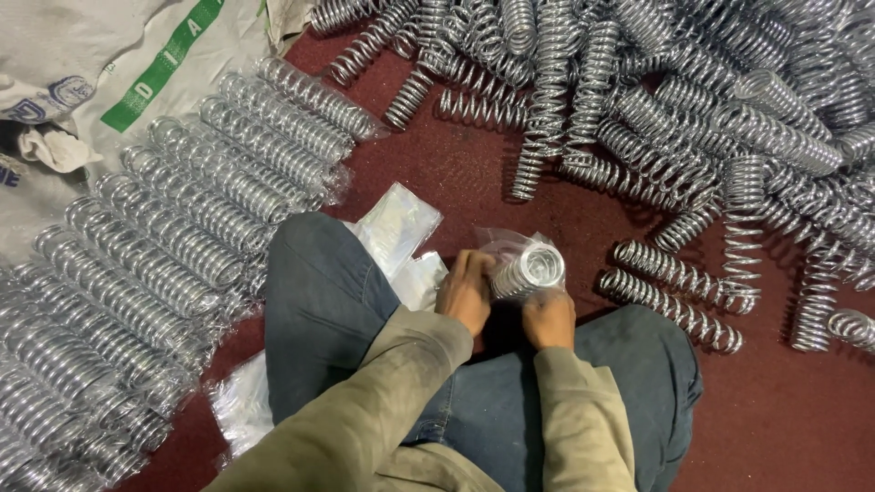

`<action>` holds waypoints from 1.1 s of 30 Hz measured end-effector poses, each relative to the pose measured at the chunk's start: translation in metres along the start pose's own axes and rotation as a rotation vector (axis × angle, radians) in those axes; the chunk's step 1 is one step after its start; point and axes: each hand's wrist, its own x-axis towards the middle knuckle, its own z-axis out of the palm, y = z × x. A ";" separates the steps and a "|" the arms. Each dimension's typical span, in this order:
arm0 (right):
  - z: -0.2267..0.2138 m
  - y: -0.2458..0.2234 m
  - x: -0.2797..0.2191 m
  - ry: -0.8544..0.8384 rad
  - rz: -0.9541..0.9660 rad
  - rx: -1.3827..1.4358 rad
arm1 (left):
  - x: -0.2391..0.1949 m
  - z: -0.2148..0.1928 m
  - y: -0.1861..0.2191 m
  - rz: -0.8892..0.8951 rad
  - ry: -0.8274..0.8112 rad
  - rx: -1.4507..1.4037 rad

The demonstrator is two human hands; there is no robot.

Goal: The person places individual metal springs into clear plastic bags by hand while sitting on the floor.

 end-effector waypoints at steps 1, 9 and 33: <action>-0.021 -0.026 -0.023 -0.004 0.003 -0.002 | -0.009 -0.005 0.010 -0.004 -0.004 -0.001; -0.058 -0.108 -0.059 -0.100 -0.108 0.225 | -0.007 -0.034 0.022 -0.203 -0.498 -0.001; -0.181 -0.192 -0.122 0.140 -0.328 0.462 | -0.050 -0.079 0.036 0.299 0.023 -0.191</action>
